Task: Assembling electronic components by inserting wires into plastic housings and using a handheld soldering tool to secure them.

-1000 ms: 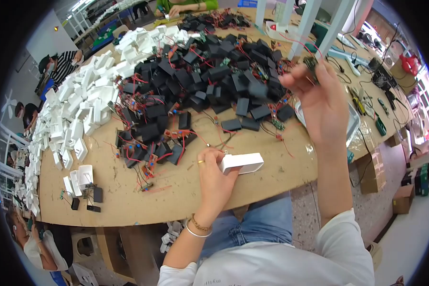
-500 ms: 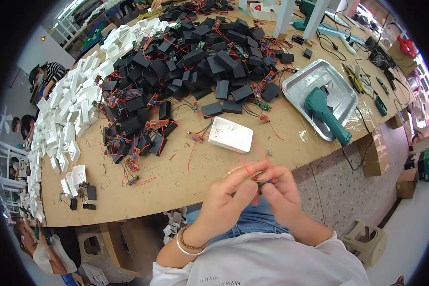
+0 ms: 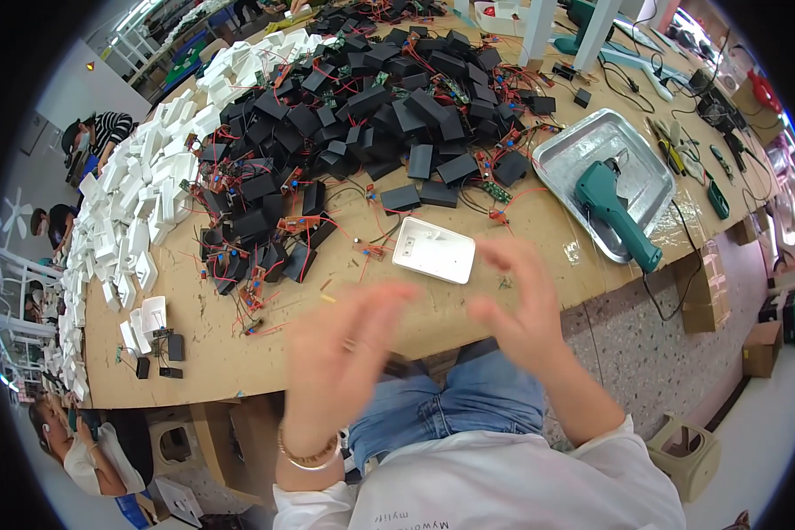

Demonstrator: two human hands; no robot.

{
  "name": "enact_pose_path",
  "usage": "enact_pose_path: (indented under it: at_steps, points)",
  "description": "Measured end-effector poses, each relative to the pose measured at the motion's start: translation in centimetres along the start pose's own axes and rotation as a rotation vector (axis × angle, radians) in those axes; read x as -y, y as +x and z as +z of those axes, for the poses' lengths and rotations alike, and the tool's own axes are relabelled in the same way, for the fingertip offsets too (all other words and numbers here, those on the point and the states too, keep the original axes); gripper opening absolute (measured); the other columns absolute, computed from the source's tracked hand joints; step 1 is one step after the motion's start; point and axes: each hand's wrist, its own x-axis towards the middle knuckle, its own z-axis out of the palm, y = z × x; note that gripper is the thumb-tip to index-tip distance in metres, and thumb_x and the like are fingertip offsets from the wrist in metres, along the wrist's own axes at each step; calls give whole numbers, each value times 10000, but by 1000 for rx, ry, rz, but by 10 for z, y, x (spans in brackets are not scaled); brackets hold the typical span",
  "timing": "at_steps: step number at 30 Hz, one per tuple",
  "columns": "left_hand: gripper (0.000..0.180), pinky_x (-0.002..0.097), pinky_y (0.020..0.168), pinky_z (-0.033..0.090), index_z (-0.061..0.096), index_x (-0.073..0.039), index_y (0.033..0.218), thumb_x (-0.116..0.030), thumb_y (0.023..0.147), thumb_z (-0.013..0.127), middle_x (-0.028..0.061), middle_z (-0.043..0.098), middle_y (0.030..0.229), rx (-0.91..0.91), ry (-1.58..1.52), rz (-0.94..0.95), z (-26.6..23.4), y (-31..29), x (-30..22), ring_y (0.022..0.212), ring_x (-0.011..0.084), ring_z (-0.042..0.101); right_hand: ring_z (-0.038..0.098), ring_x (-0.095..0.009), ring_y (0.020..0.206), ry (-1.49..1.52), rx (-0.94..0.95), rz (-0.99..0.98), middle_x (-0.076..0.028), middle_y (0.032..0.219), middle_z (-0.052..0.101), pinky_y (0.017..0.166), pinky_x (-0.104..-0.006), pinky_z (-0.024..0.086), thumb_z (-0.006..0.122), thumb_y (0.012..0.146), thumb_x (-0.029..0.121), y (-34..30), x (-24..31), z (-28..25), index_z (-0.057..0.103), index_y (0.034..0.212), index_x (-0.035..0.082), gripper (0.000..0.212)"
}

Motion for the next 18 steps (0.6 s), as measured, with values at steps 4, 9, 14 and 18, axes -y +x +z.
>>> enact_pose_path:
  at_steps: [4,9,14,18]
  points:
    - [170,195,479,326,598,6,1007,-139,947,534,-30,512,598,-226,10,-157,3,17,8,529,34,412,566,-254,1007,-403,23,10,-159,1074,588,868,-355,442,689,799,288,43,-28,25,529,1229,35,524]
    - [168,186,531,378,593,13,960,-150,934,564,4,579,719,-151,-294,-343,36,12,66,604,17,484,635,-247,743,-142,179,275,-163,886,636,689,-354,497,647,821,216,37,-31,32,585,1102,7,356]
    - [190,246,767,454,634,24,928,-160,916,592,146,545,1226,-113,-353,-130,63,25,72,985,117,570,616,-255,597,-137,32,539,-105,673,604,575,-370,476,657,806,256,11,-13,27,613,871,15,254]
    - [189,256,755,461,650,27,948,-151,912,597,125,564,1209,-75,-354,-207,66,26,71,967,126,583,625,-277,587,-544,187,510,-112,606,604,548,-381,484,676,756,269,7,-6,10,620,698,50,233]
